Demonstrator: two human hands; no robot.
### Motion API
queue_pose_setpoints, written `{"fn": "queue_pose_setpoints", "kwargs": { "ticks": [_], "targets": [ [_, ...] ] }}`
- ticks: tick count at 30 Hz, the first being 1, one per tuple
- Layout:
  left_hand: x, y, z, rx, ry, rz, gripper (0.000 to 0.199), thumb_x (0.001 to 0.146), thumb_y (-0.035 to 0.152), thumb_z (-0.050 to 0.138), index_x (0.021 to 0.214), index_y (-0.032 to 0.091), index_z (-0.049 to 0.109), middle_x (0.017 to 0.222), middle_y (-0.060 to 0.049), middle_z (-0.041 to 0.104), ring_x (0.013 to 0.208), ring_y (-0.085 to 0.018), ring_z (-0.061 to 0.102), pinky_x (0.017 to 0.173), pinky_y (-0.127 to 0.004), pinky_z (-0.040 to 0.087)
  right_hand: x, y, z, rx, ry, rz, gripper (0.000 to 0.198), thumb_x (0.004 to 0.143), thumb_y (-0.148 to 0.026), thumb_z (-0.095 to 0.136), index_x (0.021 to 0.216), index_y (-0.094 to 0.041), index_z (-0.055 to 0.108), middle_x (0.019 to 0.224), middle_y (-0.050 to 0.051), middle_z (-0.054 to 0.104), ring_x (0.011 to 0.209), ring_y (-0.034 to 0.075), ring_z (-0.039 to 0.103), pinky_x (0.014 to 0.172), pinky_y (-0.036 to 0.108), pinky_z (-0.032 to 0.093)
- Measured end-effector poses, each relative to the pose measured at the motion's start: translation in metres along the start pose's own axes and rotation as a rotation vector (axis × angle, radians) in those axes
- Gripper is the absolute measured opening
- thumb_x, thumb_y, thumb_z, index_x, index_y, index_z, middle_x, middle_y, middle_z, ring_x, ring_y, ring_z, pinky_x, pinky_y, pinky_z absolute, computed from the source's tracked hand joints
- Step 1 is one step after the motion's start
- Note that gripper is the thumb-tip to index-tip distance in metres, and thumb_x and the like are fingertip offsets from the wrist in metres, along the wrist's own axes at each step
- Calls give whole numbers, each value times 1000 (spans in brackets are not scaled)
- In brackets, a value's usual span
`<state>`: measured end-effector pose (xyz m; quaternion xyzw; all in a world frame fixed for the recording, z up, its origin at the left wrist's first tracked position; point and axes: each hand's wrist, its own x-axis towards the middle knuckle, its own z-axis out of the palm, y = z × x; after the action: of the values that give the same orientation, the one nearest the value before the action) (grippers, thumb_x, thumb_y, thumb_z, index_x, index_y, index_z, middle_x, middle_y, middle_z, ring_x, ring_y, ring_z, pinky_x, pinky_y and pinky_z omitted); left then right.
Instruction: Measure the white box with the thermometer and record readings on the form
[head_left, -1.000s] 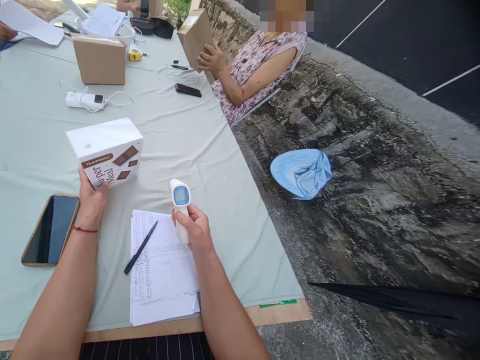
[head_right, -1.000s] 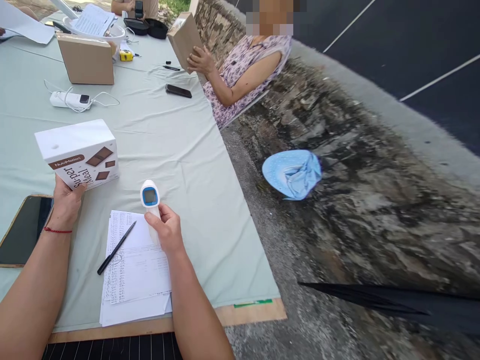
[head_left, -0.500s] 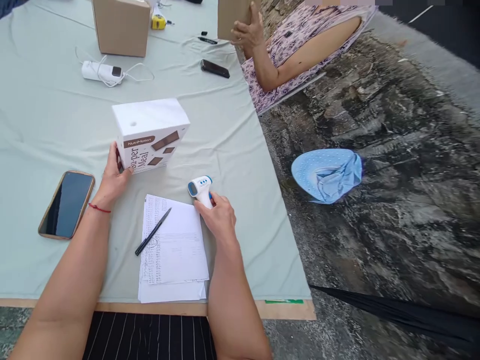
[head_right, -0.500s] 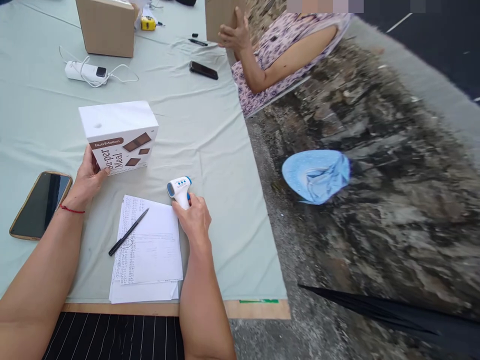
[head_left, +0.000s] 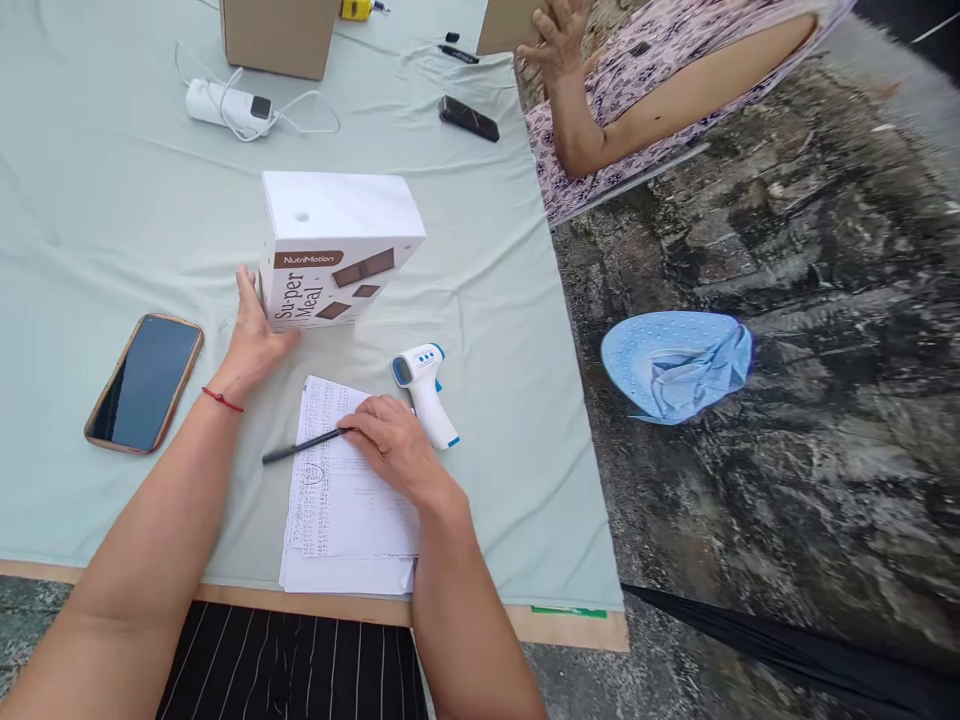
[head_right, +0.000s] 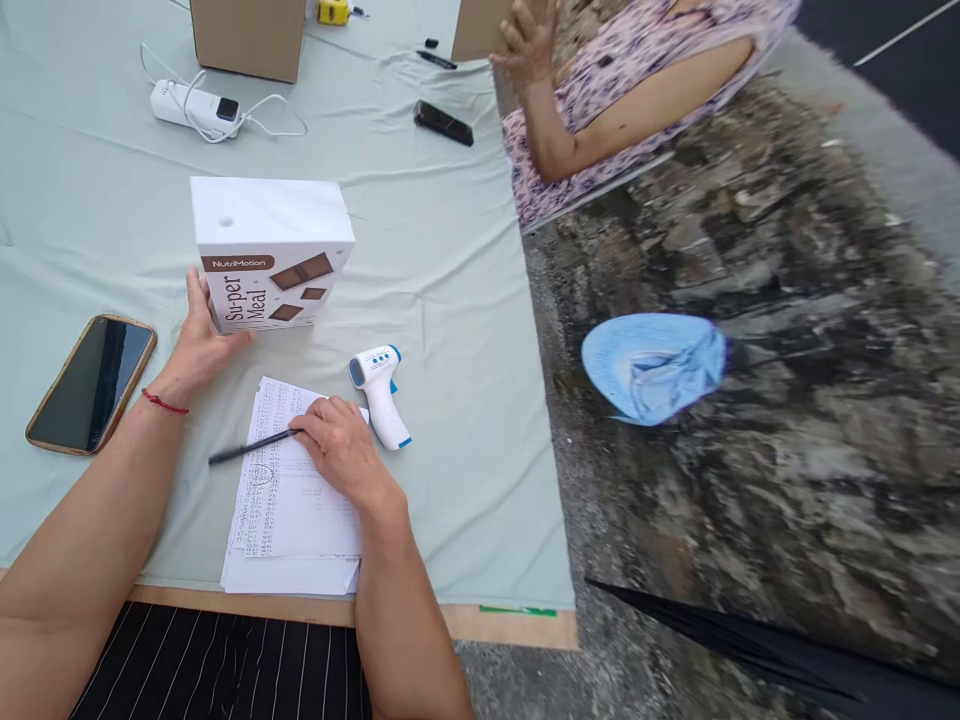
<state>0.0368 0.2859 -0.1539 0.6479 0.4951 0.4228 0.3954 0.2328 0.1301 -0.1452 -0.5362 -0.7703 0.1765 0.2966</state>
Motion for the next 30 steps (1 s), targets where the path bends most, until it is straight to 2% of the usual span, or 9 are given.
{"fn": "queue_pose_setpoints", "kwargs": {
  "ticks": [1,3,5,7,9,13,16,20,30],
  "targets": [
    [-4,3,1,42,13,-15,131,67,37,82,156,25,-13,164,-15,15,153,-31,13,124,-52,9,0,0,-4,66,46,27,14,93,-21,53,91,-23,67,81,4,61,76,17,55,70,34,42],
    [-12,9,2,152,44,-54,140,62,40,85,155,24,-19,164,-17,11,153,-34,5,123,-55,-3,1,-3,-10,237,234,129,5,90,-24,57,88,-23,61,76,1,59,69,14,53,66,31,43],
    [-21,14,3,261,47,-86,145,58,44,87,155,22,-19,165,-19,8,153,-36,0,120,-57,-13,1,-7,-13,436,463,257,9,85,-27,62,81,-23,55,70,-3,56,60,11,49,59,28,42],
    [-28,18,3,361,9,-110,148,55,49,88,155,21,-18,165,-19,2,152,-38,-3,117,-58,-18,2,-12,-10,599,584,375,15,81,-29,63,75,-23,51,63,-5,54,53,10,47,55,27,41],
    [-32,21,4,452,-49,-131,152,50,52,89,156,20,-16,165,-20,-4,152,-40,-6,116,-59,-19,3,-15,-2,672,549,473,14,79,-32,62,74,-22,55,57,-6,53,50,10,47,52,26,41],
    [-33,24,3,580,-130,-147,160,40,54,92,157,16,-10,164,-21,-4,151,-43,-8,116,-60,-17,2,-17,22,592,490,588,13,71,-34,62,71,-21,62,62,-2,61,56,12,53,54,27,44],
    [-33,26,3,619,-150,-145,156,43,59,90,157,16,-6,164,-22,-1,151,-43,-8,116,-62,-15,1,-19,33,490,514,590,11,68,-32,59,69,-22,63,64,-1,63,58,13,53,55,28,45],
    [-33,28,4,643,-167,-162,156,43,61,89,157,14,-6,164,-24,0,151,-44,-8,116,-63,-14,1,-20,36,415,494,584,10,70,-30,58,67,-22,63,60,-2,61,55,12,51,56,27,45],
    [-32,32,5,675,-196,-188,160,43,60,90,156,11,-11,163,-26,-1,150,-46,-9,115,-65,-14,-1,-17,36,421,473,549,12,73,-30,60,69,-21,66,65,-2,64,59,12,53,59,28,45]
  ]
}}
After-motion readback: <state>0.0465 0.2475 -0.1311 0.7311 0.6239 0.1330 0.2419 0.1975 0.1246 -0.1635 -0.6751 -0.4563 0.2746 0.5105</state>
